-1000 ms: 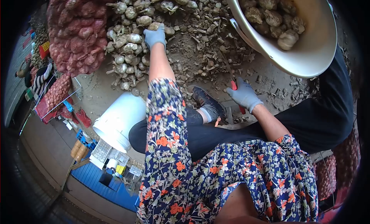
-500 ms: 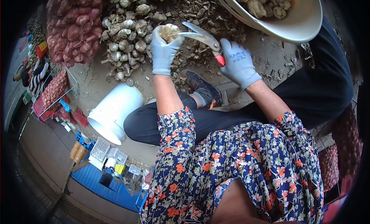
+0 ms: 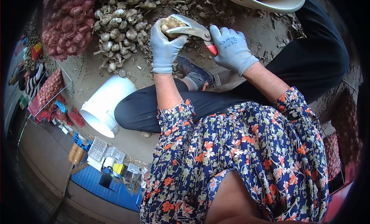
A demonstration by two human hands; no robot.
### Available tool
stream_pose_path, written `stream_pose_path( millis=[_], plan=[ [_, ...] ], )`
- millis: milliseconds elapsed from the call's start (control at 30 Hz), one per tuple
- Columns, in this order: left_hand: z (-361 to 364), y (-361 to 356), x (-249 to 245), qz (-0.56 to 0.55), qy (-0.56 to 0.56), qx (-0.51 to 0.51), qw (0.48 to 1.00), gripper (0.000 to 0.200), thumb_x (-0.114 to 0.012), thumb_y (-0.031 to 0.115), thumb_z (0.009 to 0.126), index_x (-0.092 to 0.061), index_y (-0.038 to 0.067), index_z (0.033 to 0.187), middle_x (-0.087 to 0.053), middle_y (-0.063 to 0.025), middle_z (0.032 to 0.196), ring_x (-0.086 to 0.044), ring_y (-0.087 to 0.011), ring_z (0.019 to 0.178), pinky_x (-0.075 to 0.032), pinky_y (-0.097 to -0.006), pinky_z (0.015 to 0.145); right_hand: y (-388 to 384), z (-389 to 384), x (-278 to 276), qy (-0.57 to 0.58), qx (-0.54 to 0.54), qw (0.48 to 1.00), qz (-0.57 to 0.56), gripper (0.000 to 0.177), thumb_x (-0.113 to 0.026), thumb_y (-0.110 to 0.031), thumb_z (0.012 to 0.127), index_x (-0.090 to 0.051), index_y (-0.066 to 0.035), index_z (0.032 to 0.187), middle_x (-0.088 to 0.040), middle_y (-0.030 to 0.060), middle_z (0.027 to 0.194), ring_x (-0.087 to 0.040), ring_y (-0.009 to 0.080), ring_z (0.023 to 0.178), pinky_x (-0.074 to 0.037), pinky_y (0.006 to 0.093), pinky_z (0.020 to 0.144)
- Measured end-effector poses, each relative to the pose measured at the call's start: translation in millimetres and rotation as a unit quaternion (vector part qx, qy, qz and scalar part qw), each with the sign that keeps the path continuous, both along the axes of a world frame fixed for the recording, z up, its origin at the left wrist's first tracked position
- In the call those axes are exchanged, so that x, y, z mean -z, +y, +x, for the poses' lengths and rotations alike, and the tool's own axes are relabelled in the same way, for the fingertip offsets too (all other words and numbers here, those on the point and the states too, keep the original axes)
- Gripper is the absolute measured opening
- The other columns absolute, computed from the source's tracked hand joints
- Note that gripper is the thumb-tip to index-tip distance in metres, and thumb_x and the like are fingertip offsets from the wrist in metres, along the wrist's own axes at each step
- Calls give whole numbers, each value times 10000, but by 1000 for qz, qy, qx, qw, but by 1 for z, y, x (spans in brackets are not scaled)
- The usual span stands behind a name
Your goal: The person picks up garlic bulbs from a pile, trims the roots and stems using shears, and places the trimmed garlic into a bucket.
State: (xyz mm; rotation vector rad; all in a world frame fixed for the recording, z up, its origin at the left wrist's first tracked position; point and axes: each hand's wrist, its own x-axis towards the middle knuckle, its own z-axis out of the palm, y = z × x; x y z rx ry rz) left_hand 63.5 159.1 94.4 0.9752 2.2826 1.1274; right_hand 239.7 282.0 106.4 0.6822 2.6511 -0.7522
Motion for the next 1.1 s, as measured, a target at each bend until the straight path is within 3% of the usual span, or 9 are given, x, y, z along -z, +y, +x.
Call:
stream_pose_path(
  millis=[167, 233, 400, 567, 767, 833, 933, 1033, 1100],
  plan=[
    [0, -8, 2, -44, 18, 31, 998, 667, -779, 141, 620, -497, -35, 1199, -608, -92, 1054, -591, -148, 932, -476, -281, 858, 3, 4, 1, -18, -15, 1000, 20, 496, -640, -358, 802, -443, -81, 1162, -586, 142, 1008, -601, 301, 965, -436, 473, 810],
    [1, -6, -6, -68, -86, 27, 994, 739, -808, 208, 551, -490, -23, 1177, -541, -167, 1080, -566, -293, 993, -463, -369, 886, 6, 5, 0, -21, -22, 999, 20, 490, -644, -352, 799, -450, -76, 1156, -587, 146, 1014, -602, 303, 965, -434, 477, 813],
    [15, 3, 8, -100, 126, 80, 984, 791, -836, 250, 524, -464, 10, 1180, -519, -176, 1074, -568, -334, 960, -488, -414, 817, 8, 9, -2, -102, -38, 994, -18, 481, -655, -304, 785, -461, -47, 1142, -591, 179, 1060, -604, 314, 979, -432, 500, 835],
    [27, 4, 12, -103, 120, 56, 986, 801, -843, 248, 495, -479, 14, 1169, -518, -172, 1055, -570, -338, 935, -494, -410, 796, 0, 19, 7, -107, -14, 994, -30, 481, -651, -294, 787, -459, -34, 1144, -596, 185, 1050, -604, 325, 1009, -431, 508, 865],
    [26, 8, 6, -89, 167, 90, 978, 590, -785, 238, 541, -569, 0, 1036, -583, -139, 933, -591, -300, 857, -492, -398, 771, 3, 22, 19, -90, -23, 992, -81, 463, -646, -279, 785, -464, -9, 1115, -620, 211, 1007, -635, 347, 937, -484, 457, 814],
    [22, 6, 10, -105, 179, 115, 971, 686, -809, 336, 536, -540, 24, 1085, -565, -147, 934, -577, -323, 894, -498, -414, 760, 4, 25, 24, -87, -24, 990, -108, 454, -643, -269, 782, -466, -3, 1104, -629, 221, 986, -642, 355, 914, -496, 445, 800],
    [15, 0, 7, -112, 4, 80, 990, 662, -819, 335, 582, -565, -4, 1090, -606, -160, 1008, -616, -292, 885, -504, -380, 790, 6, 23, 32, -67, -25, 987, -142, 433, -631, -245, 780, -464, 9, 1089, -634, 248, 953, -637, 371, 912, -498, 443, 805],
    [17, -7, 6, -64, -61, 59, 994, 654, -832, 225, 640, -534, -40, 1159, -625, -81, 1035, -599, -119, 915, -498, -259, 808, 6, 24, 44, -76, 67, 978, -181, 407, -607, -230, 789, -460, 10, 1082, -635, 258, 952, -632, 377, 918, -495, 448, 809],
    [11, -11, 5, -88, -50, 50, 994, 685, -835, 221, 643, -511, -51, 1182, -619, -94, 1049, -601, -126, 914, -499, -265, 814, 5, 29, 42, -68, 81, 974, -201, 391, -582, -259, 816, -458, 2, 1080, -633, 262, 958, -628, 381, 921, -492, 453, 808]
  ],
)
